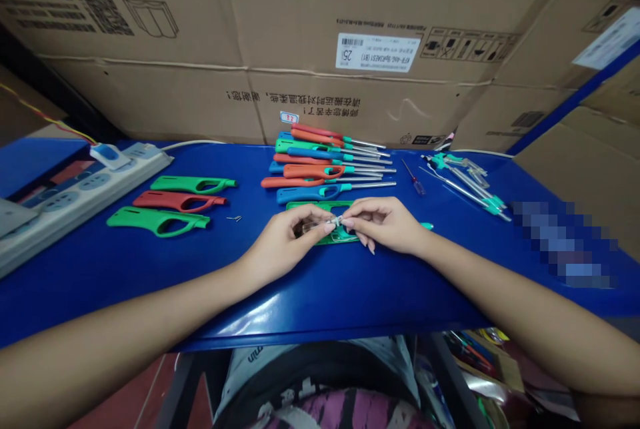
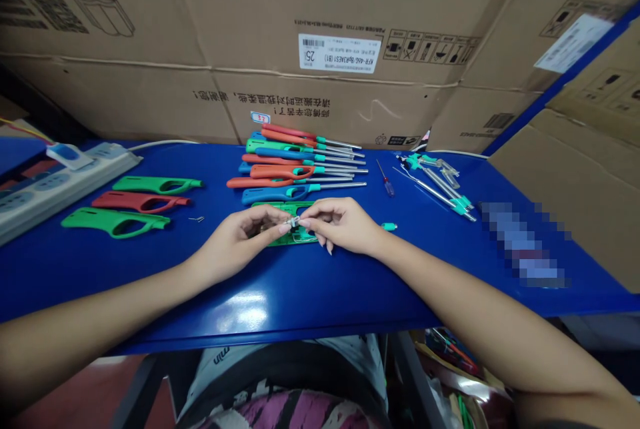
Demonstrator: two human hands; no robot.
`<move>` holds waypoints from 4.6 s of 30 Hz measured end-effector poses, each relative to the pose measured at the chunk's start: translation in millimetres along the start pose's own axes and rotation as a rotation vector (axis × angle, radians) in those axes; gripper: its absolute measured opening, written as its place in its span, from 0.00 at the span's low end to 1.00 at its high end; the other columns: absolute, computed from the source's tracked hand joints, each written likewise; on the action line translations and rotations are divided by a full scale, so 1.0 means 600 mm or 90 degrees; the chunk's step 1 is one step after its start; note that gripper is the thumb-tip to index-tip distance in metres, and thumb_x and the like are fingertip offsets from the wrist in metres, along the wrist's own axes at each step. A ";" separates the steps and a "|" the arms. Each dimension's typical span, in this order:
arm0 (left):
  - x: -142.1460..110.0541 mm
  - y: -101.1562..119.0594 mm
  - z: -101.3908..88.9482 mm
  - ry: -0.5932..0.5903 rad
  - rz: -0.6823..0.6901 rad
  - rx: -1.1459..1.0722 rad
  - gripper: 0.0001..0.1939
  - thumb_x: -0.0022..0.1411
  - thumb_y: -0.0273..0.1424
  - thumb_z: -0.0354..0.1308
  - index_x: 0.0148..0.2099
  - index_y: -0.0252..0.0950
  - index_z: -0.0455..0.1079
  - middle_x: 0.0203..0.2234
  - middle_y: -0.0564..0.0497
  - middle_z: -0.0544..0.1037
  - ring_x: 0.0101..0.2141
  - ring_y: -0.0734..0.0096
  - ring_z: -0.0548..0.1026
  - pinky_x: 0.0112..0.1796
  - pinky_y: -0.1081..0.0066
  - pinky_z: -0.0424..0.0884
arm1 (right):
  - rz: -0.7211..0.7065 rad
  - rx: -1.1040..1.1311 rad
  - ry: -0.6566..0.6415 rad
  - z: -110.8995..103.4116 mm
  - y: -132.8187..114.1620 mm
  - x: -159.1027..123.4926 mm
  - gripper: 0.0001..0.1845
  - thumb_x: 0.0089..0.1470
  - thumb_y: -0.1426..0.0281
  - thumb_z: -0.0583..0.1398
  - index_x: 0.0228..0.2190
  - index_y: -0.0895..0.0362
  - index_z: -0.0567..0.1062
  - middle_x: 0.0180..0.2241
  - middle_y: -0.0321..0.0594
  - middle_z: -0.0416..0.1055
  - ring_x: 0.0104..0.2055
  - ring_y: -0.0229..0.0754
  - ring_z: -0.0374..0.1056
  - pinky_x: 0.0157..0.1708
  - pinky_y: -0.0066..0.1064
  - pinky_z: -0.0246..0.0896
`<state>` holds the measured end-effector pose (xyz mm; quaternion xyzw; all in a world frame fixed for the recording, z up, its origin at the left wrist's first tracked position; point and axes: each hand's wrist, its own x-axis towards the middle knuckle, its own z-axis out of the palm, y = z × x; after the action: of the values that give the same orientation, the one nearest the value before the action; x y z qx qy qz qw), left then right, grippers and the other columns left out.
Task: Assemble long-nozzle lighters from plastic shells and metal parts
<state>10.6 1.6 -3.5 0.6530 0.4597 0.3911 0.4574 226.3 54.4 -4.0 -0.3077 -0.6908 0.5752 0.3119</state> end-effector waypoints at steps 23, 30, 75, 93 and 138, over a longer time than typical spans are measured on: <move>0.001 -0.003 -0.002 0.002 0.025 0.054 0.14 0.64 0.40 0.62 0.44 0.35 0.77 0.37 0.48 0.82 0.35 0.67 0.76 0.37 0.70 0.71 | -0.052 -0.056 -0.007 -0.010 -0.007 0.001 0.13 0.55 0.60 0.66 0.31 0.59 0.77 0.26 0.36 0.70 0.20 0.29 0.58 0.16 0.23 0.51; 0.001 -0.004 -0.003 0.000 0.029 0.068 0.13 0.63 0.39 0.62 0.44 0.35 0.77 0.36 0.48 0.82 0.34 0.67 0.77 0.36 0.70 0.72 | -0.053 -0.066 -0.012 -0.010 -0.006 0.003 0.13 0.54 0.60 0.66 0.32 0.58 0.77 0.25 0.34 0.69 0.21 0.30 0.57 0.17 0.24 0.51; -0.007 0.005 0.003 0.044 0.064 0.161 0.09 0.64 0.36 0.62 0.41 0.37 0.78 0.34 0.52 0.83 0.32 0.71 0.76 0.32 0.74 0.68 | -0.022 -0.122 -0.008 -0.007 0.003 0.004 0.20 0.53 0.54 0.65 0.30 0.60 0.75 0.22 0.34 0.65 0.24 0.33 0.57 0.24 0.26 0.52; -0.007 0.000 0.007 0.038 0.063 0.155 0.10 0.65 0.37 0.62 0.42 0.37 0.79 0.36 0.51 0.84 0.32 0.70 0.77 0.33 0.73 0.69 | -0.011 -0.152 -0.019 -0.003 0.005 0.000 0.17 0.56 0.57 0.62 0.31 0.61 0.75 0.23 0.33 0.64 0.23 0.32 0.55 0.23 0.26 0.49; 0.007 0.000 0.008 0.043 0.036 0.066 0.10 0.61 0.36 0.64 0.39 0.34 0.78 0.33 0.49 0.83 0.31 0.70 0.78 0.32 0.74 0.73 | -0.010 -0.093 -0.019 -0.012 -0.002 0.009 0.17 0.50 0.58 0.68 0.29 0.61 0.78 0.24 0.36 0.71 0.24 0.32 0.62 0.25 0.26 0.57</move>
<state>16.0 4.3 -4.4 0.6749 0.4763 0.4011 0.3958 228.6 62.8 -1.4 -0.3157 -0.7376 0.5256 0.2829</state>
